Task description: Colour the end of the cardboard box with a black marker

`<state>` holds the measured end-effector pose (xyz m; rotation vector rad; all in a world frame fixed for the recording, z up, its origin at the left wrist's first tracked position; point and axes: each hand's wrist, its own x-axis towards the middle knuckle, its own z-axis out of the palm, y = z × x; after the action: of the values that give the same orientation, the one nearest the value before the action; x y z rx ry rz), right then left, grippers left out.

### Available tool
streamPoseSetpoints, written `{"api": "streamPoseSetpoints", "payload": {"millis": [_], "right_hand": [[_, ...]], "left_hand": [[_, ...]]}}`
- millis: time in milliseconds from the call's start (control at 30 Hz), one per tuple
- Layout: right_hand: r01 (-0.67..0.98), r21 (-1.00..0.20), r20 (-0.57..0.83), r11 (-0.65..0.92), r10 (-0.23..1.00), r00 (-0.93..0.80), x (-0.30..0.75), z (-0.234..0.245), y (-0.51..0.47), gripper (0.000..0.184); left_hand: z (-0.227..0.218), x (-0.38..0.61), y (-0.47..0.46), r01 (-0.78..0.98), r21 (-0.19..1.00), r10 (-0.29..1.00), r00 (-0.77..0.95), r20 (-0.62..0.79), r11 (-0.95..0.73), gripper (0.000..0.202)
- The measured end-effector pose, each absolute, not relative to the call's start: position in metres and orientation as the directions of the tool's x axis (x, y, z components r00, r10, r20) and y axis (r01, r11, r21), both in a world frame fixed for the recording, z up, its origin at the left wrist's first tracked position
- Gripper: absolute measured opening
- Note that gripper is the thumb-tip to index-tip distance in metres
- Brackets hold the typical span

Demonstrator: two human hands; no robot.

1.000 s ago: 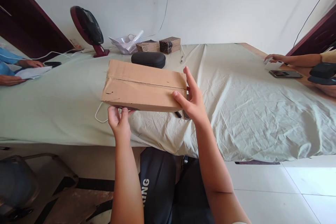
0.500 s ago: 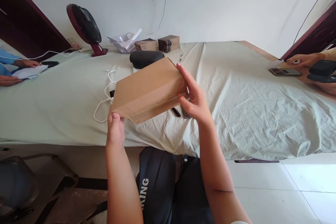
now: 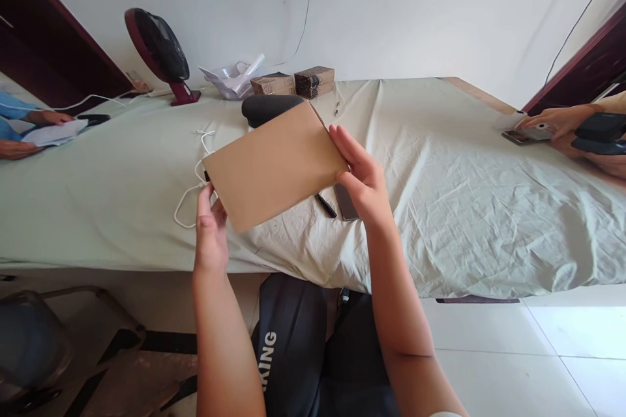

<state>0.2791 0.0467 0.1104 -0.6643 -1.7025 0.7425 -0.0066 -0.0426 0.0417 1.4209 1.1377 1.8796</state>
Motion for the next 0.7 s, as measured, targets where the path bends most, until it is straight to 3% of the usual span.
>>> {"api": "streamPoseSetpoints", "payload": {"millis": [167, 333, 467, 700], "right_hand": [[0.071, -0.799, 0.567, 0.597, 0.788, -0.239, 0.274, 0.106, 0.049, 0.09], [0.016, -0.817, 0.549, 0.576, 0.787, -0.281, 0.269, 0.105, 0.046, 0.077], [0.134, -0.816, 0.538, 0.562, 0.824, -0.179, 0.272, 0.098, 0.051, 0.074], [0.105, -0.911, 0.375, 0.398, 0.908, -0.188, 0.27, 0.09, 0.055, 0.098]], "left_hand": [[0.052, 0.001, -0.044, 0.16, 0.853, 0.775, -0.362, 0.519, -0.496, 0.087], [0.05, -0.004, -0.045, 0.276, 0.815, 0.746, -0.33, 0.578, -0.509, 0.085], [0.04, -0.012, -0.041, 0.414, 0.769, 0.726, -0.299, 0.62, -0.487, 0.087], [0.048, -0.006, -0.044, 0.287, 0.796, 0.699, -0.381, 0.605, -0.533, 0.079]]}}
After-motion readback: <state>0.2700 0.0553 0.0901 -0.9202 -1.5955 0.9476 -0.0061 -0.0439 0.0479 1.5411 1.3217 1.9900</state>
